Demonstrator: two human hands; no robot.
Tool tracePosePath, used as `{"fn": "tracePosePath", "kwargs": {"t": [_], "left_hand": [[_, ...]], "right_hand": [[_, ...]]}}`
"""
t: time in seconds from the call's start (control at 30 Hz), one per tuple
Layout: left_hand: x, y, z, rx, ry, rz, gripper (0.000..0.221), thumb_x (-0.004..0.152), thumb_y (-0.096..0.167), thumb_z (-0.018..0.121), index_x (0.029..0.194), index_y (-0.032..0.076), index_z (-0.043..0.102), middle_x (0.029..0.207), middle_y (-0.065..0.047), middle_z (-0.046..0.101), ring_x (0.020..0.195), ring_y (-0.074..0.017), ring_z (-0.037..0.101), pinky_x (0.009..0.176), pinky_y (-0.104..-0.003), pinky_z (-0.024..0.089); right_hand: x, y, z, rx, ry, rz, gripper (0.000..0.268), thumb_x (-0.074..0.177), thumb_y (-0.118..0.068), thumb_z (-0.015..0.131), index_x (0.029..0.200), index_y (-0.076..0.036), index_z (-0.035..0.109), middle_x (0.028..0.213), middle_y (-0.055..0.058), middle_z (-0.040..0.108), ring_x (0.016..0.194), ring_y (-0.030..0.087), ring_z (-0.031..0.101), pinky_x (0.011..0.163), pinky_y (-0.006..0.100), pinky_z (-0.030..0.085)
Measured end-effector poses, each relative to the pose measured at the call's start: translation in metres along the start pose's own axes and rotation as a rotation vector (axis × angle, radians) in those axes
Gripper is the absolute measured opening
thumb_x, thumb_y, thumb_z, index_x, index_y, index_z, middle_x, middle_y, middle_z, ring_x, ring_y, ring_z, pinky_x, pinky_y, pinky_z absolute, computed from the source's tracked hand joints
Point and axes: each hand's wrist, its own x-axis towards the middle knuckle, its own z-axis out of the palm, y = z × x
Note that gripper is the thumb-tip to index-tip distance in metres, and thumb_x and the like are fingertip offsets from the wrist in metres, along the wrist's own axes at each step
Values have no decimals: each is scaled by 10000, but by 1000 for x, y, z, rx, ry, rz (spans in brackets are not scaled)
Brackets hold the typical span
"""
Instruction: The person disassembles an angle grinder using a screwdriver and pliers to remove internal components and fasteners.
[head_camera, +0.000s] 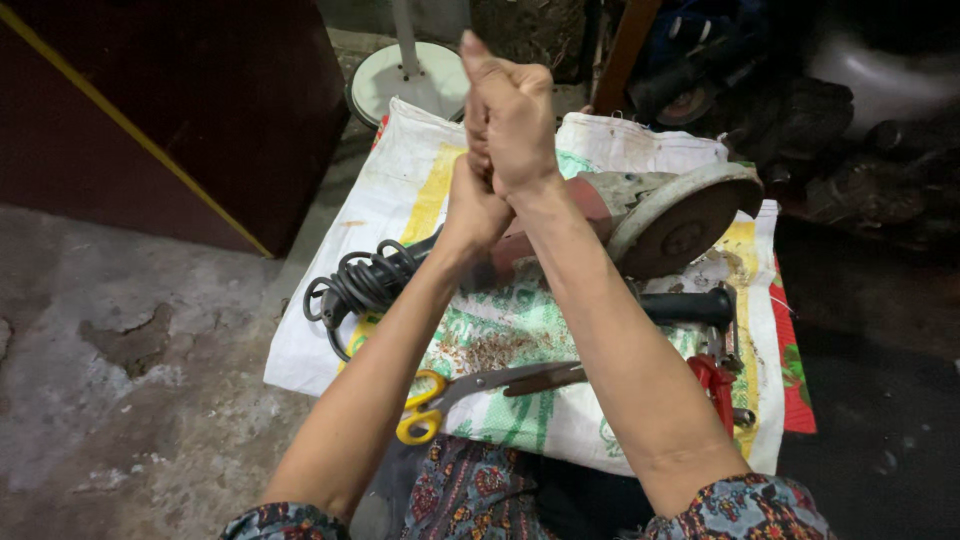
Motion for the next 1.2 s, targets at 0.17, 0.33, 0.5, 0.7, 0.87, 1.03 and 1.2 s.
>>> {"fn": "tracePosePath", "kwargs": {"t": [0.17,0.33,0.5,0.7,0.87,1.03,1.2], "left_hand": [[13,-4,-11,-282,-269,-223,170,838,-67,698,967,13,622,779,-11,615,652,-88,520,533,-271,390],[16,-5,-23,-226,-248,-276,308,808,26,742,1072,95,599,813,-6,628,671,-118,547,525,-337,431],[-36,10,27,317,376,213,251,844,101,740,1054,44,615,838,-97,650,715,-231,591,594,-385,455],[-40,34,40,427,502,237,276,887,191,738,1032,-18,633,869,-208,676,769,-367,645,677,-444,484],[-21,8,41,358,521,82,231,891,161,720,864,-47,623,813,-251,680,785,-426,691,692,-469,515],[-16,11,43,458,546,147,135,810,64,674,856,-61,646,770,-270,662,774,-462,675,667,-475,519],[-20,17,43,341,542,105,96,781,-6,660,860,-58,676,717,-213,685,626,-270,685,635,-400,530]], "right_hand": [[10,17,-10,-99,270,-133,588,1045,-385,610,564,-116,406,464,-32,362,371,78,285,357,299,178],[17,31,-2,-381,415,-289,614,1062,-443,556,571,-112,391,487,-41,377,456,71,327,444,307,256],[13,33,11,-545,439,-330,604,1065,-473,554,602,-117,400,555,-42,355,564,77,315,500,326,285],[-5,23,15,-330,367,-333,621,1065,-527,539,619,-116,410,539,-46,364,494,77,323,464,300,252],[-8,1,-5,-118,94,-78,565,1015,-551,568,686,-99,486,543,-8,417,433,111,392,406,291,332],[11,-27,-36,347,-569,375,679,1050,-640,558,758,-31,496,658,97,449,580,211,413,576,345,404],[10,-24,-36,245,-635,248,622,1072,-554,590,682,-124,368,583,-10,311,461,102,262,440,270,245]]}}
